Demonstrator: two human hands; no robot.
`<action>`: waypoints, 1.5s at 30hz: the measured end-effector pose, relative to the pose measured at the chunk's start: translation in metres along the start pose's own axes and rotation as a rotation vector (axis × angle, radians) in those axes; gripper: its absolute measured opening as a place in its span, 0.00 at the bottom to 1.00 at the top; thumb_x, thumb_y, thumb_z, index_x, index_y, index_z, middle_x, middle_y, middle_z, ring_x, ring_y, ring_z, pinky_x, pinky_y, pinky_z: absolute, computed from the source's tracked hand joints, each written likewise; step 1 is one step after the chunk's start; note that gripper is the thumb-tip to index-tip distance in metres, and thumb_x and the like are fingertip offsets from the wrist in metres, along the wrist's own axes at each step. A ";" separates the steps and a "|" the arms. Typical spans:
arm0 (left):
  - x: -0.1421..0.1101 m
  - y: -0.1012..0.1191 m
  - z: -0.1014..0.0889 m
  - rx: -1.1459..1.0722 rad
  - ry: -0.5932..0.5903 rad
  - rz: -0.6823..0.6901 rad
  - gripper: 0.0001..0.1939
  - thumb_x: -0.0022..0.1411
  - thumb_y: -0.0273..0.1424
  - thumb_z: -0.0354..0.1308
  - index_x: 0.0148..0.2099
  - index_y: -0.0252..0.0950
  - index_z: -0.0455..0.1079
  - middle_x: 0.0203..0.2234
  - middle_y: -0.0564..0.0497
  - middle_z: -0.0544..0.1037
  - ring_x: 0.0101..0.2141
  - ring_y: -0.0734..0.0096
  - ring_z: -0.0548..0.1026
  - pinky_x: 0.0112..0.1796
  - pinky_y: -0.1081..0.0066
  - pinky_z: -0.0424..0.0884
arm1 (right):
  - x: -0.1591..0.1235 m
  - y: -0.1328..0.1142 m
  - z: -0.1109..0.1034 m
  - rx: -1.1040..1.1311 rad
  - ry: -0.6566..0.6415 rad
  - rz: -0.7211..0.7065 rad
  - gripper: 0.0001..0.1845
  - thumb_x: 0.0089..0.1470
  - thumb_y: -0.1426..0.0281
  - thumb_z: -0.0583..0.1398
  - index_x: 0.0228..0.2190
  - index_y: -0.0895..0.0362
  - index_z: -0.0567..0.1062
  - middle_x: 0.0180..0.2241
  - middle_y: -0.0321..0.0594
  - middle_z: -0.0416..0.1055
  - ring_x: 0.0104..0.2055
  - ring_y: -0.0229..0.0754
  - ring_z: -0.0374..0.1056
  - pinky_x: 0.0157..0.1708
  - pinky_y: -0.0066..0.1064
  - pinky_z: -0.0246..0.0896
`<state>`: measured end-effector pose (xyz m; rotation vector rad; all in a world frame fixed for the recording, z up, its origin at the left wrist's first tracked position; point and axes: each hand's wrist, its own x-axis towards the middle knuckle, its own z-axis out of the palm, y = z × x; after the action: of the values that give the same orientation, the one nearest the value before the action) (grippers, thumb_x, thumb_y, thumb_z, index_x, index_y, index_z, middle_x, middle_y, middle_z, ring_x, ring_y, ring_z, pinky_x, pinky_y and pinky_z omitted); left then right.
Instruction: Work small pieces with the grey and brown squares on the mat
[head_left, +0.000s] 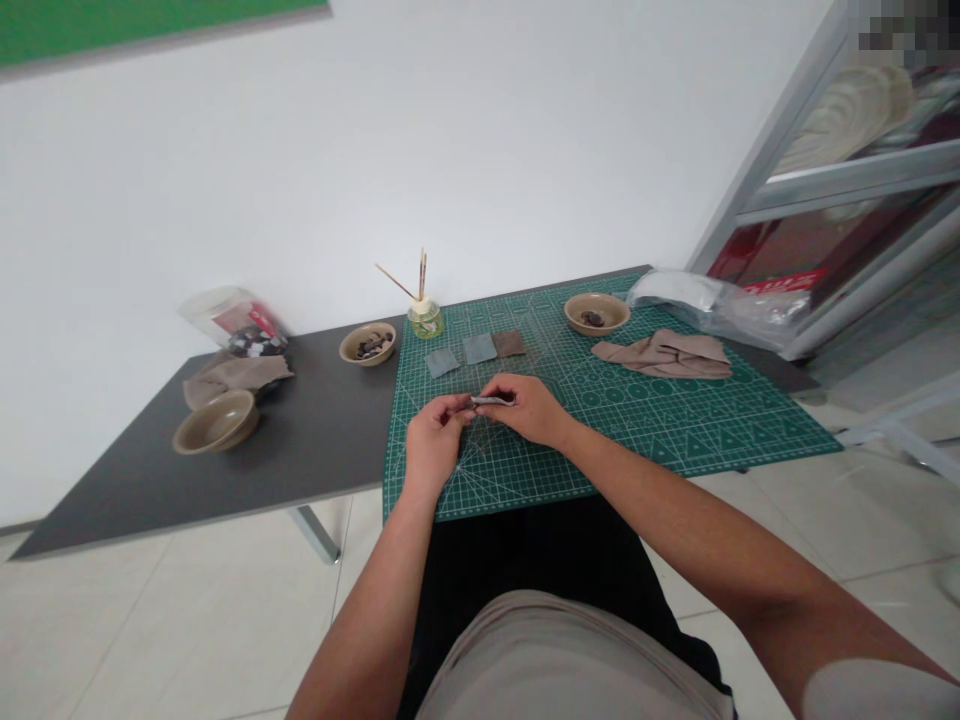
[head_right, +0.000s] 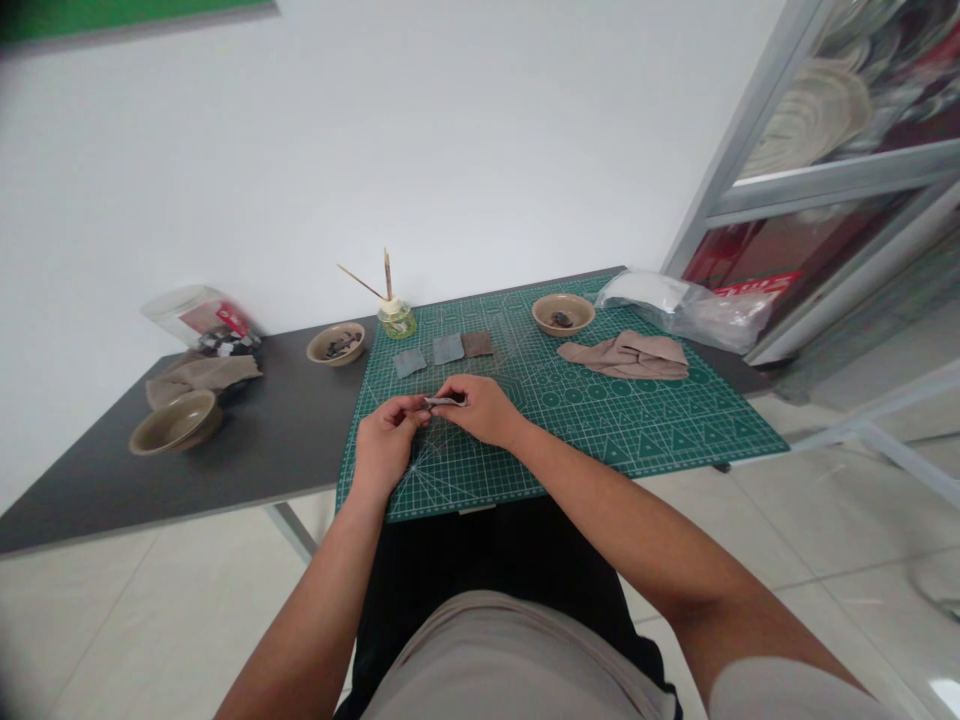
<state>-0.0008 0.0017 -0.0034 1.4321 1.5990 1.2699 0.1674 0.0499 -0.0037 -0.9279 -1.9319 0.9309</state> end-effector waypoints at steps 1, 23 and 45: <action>0.000 0.000 0.000 0.010 0.006 0.007 0.10 0.53 0.28 0.61 0.39 0.37 0.78 0.33 0.51 0.82 0.33 0.68 0.77 0.40 0.68 0.71 | 0.000 0.000 0.000 -0.009 0.000 -0.002 0.02 0.51 0.71 0.66 0.29 0.57 0.78 0.26 0.33 0.73 0.30 0.37 0.67 0.32 0.29 0.57; -0.001 -0.002 -0.002 0.071 -0.004 0.085 0.09 0.54 0.27 0.59 0.38 0.39 0.78 0.34 0.51 0.81 0.37 0.66 0.77 0.42 0.66 0.71 | 0.000 0.002 0.002 -0.021 -0.034 -0.085 0.04 0.53 0.68 0.65 0.30 0.56 0.76 0.30 0.35 0.72 0.32 0.37 0.67 0.34 0.29 0.59; -0.001 -0.007 0.000 0.005 -0.011 0.059 0.09 0.54 0.27 0.58 0.37 0.38 0.77 0.32 0.51 0.80 0.33 0.68 0.76 0.39 0.68 0.71 | -0.001 -0.001 0.000 -0.033 -0.030 -0.053 0.05 0.52 0.67 0.66 0.28 0.56 0.77 0.28 0.34 0.73 0.30 0.37 0.66 0.32 0.29 0.57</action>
<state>-0.0028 0.0010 -0.0098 1.4966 1.5640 1.2894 0.1681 0.0483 -0.0028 -0.8821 -1.9933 0.8893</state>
